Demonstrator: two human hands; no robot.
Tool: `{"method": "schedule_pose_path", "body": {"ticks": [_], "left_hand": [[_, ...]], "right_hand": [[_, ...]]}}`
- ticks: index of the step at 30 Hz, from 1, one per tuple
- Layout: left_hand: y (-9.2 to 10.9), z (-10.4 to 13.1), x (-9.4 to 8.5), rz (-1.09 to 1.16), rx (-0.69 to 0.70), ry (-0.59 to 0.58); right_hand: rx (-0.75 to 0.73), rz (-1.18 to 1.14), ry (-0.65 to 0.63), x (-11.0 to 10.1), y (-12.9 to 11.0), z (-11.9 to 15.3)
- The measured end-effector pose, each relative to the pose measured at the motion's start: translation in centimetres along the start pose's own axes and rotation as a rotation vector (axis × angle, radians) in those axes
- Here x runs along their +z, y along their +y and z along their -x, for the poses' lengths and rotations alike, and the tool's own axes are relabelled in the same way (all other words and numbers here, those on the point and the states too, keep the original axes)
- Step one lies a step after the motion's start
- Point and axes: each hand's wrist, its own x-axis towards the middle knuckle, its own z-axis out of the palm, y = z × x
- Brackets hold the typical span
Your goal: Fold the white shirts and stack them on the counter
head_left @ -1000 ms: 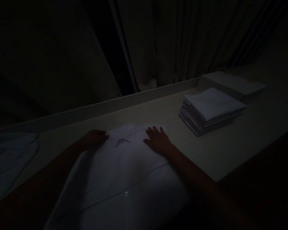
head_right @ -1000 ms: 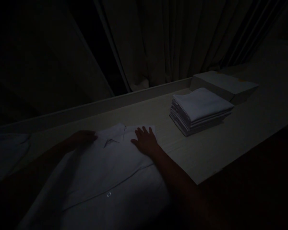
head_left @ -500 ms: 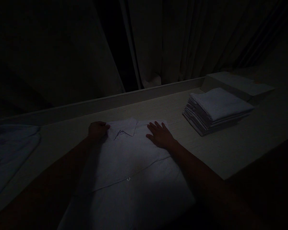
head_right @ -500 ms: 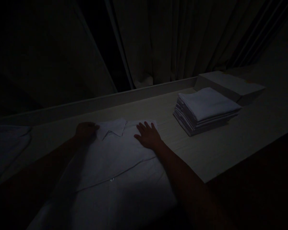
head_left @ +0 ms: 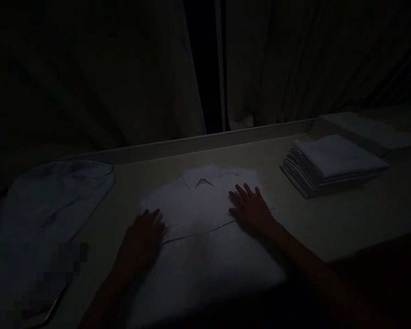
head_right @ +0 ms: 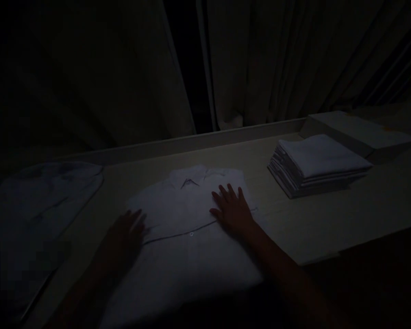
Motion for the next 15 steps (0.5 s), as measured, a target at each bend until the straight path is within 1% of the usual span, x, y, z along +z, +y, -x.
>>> {"method": "schedule_pose_path", "body": {"ticks": [1, 2, 4, 6, 9, 15], "left_hand": [[-0.2, 1.5, 0.9, -0.045, 0.01, -0.009], [-0.3, 2.4, 1.8, -0.081, 0.025, 0.0], [-0.2, 3.2, 2.9, -0.13, 0.062, 0.044], [0.0, 2.9, 3.2, -0.153, 0.076, 0.084], [0.5, 1.9, 3.1, -0.139, 0.048, 0.11], [1.8, 0.4, 2.7, -0.015, -0.017, 0.089]], "right_hand": [[0.037, 0.013, -0.028, 0.5, -0.1, 1.2], [0.069, 0.028, -0.054, 0.9, 0.1, 2.2], [0.103, 0.057, -0.082, 1.6, 0.7, 3.5], [0.099, 0.083, -0.08, 1.8, 1.5, 3.9], [0.101, 0.114, -0.067, 1.7, 2.4, 3.5], [0.075, 0.133, -0.077, 2.0, 4.1, 1.3]]}}
